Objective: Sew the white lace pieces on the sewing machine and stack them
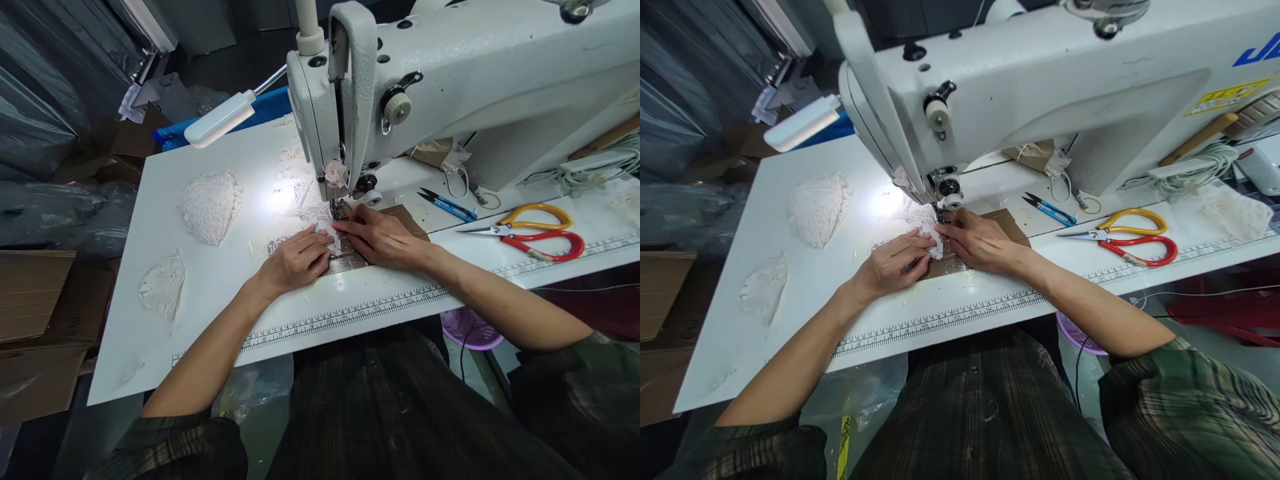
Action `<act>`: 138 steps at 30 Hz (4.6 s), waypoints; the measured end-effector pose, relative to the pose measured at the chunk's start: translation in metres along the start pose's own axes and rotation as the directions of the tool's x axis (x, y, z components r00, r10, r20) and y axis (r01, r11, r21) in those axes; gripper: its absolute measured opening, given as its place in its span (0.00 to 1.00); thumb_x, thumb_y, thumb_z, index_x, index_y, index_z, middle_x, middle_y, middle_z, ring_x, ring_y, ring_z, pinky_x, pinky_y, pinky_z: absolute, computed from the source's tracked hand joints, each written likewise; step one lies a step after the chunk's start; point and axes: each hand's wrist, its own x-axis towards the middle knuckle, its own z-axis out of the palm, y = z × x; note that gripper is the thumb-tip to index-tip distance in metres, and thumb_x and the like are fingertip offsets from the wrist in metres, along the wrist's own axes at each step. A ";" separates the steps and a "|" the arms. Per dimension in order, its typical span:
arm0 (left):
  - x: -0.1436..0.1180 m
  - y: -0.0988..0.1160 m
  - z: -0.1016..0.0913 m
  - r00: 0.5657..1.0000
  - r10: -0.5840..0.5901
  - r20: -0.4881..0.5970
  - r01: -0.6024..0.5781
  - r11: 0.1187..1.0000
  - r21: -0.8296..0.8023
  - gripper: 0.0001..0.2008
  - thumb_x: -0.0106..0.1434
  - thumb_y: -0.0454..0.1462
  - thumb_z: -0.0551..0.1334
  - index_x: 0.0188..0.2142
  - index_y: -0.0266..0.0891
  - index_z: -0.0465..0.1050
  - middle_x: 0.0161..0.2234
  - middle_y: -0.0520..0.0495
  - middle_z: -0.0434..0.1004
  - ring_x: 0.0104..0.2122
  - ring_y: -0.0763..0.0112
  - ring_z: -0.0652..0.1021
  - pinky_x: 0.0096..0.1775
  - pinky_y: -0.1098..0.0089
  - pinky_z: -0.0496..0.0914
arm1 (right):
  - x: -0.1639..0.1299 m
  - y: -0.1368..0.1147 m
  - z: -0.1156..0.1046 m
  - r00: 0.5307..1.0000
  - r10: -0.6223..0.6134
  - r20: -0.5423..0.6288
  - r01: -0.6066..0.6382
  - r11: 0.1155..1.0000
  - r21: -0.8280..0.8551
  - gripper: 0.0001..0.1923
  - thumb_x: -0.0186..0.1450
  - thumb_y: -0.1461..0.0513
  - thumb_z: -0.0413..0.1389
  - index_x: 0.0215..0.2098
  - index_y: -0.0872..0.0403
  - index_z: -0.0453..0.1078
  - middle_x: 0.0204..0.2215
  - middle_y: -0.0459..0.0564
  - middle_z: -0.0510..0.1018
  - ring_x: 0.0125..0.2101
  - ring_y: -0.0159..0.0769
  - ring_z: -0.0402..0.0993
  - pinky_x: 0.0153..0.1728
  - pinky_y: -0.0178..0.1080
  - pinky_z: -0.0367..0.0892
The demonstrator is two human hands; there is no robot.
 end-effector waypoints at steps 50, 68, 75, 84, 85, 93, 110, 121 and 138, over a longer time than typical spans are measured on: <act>0.001 -0.004 -0.014 0.997 -0.077 0.009 0.075 0.989 0.124 0.09 0.65 0.42 0.64 0.39 0.38 0.76 0.41 0.45 0.83 0.38 0.64 0.81 0.44 0.58 0.73 | -0.007 -0.006 -0.010 0.986 -0.141 0.093 0.133 0.987 0.091 0.20 0.66 0.64 0.51 0.53 0.48 0.77 0.46 0.56 0.72 0.45 0.43 0.71 0.47 0.47 0.71; 0.003 -0.020 -0.019 0.934 -0.114 0.338 0.013 0.958 0.286 0.23 0.75 0.50 0.48 0.59 0.38 0.66 0.59 0.40 0.72 0.48 0.58 0.74 0.49 0.55 0.62 | -0.008 -0.008 -0.009 0.987 -0.143 0.072 0.142 0.990 0.018 0.20 0.68 0.63 0.49 0.53 0.51 0.77 0.47 0.57 0.74 0.43 0.44 0.72 0.43 0.47 0.72; 0.012 -0.026 -0.018 0.904 -0.119 0.411 0.010 0.966 0.257 0.24 0.74 0.50 0.48 0.56 0.36 0.70 0.57 0.40 0.74 0.45 0.56 0.74 0.42 0.57 0.63 | -0.008 -0.007 -0.008 0.988 -0.133 0.073 0.131 0.991 0.032 0.19 0.68 0.64 0.49 0.52 0.51 0.77 0.47 0.57 0.74 0.43 0.44 0.72 0.43 0.48 0.72; 0.030 -0.019 -0.017 0.874 -0.236 0.424 0.112 0.948 0.297 0.18 0.73 0.41 0.52 0.53 0.35 0.74 0.54 0.40 0.76 0.44 0.56 0.75 0.41 0.58 0.67 | -0.006 -0.005 -0.006 0.994 -0.104 0.030 0.102 0.993 0.059 0.19 0.68 0.64 0.50 0.52 0.52 0.77 0.46 0.57 0.73 0.42 0.42 0.73 0.43 0.46 0.73; 0.030 -0.019 -0.016 0.874 -0.241 0.422 0.120 0.948 0.294 0.18 0.73 0.41 0.51 0.54 0.35 0.73 0.55 0.40 0.76 0.44 0.56 0.75 0.42 0.57 0.67 | -0.006 -0.005 -0.005 0.995 -0.101 0.019 0.099 0.993 0.066 0.19 0.68 0.65 0.50 0.52 0.52 0.77 0.46 0.57 0.73 0.42 0.42 0.73 0.43 0.46 0.74; 0.016 -0.026 -0.006 0.918 -0.251 0.308 0.215 0.965 0.148 0.19 0.74 0.42 0.52 0.56 0.36 0.71 0.58 0.42 0.74 0.51 0.57 0.74 0.53 0.53 0.67 | -0.006 -0.004 0.000 0.998 -0.063 0.005 0.063 0.996 0.069 0.19 0.68 0.65 0.50 0.52 0.50 0.77 0.44 0.55 0.72 0.40 0.40 0.73 0.43 0.46 0.73; 0.012 -0.033 0.001 0.942 -0.217 0.255 0.196 0.975 0.105 0.18 0.72 0.42 0.52 0.57 0.40 0.70 0.59 0.44 0.73 0.53 0.58 0.74 0.51 0.52 0.69 | -0.007 -0.007 0.000 1.000 -0.023 0.006 0.023 0.996 0.085 0.18 0.70 0.62 0.49 0.51 0.48 0.78 0.43 0.55 0.70 0.41 0.40 0.72 0.44 0.46 0.72; 0.012 -0.033 0.001 0.940 -0.227 0.253 0.208 0.973 0.098 0.18 0.71 0.41 0.54 0.57 0.41 0.71 0.57 0.44 0.75 0.53 0.57 0.75 0.54 0.49 0.68 | -0.006 -0.007 0.001 1.000 -0.018 0.001 0.018 0.996 0.085 0.17 0.69 0.63 0.51 0.50 0.47 0.78 0.43 0.54 0.70 0.39 0.39 0.72 0.43 0.46 0.73; 0.015 -0.023 0.002 0.949 -0.205 0.239 0.148 0.960 0.237 0.16 0.71 0.37 0.55 0.55 0.38 0.71 0.57 0.39 0.73 0.51 0.53 0.75 0.58 0.41 0.64 | -0.007 -0.008 0.003 1.000 0.022 -0.021 -0.019 0.992 0.123 0.17 0.69 0.63 0.51 0.50 0.48 0.78 0.42 0.53 0.70 0.40 0.38 0.72 0.44 0.45 0.73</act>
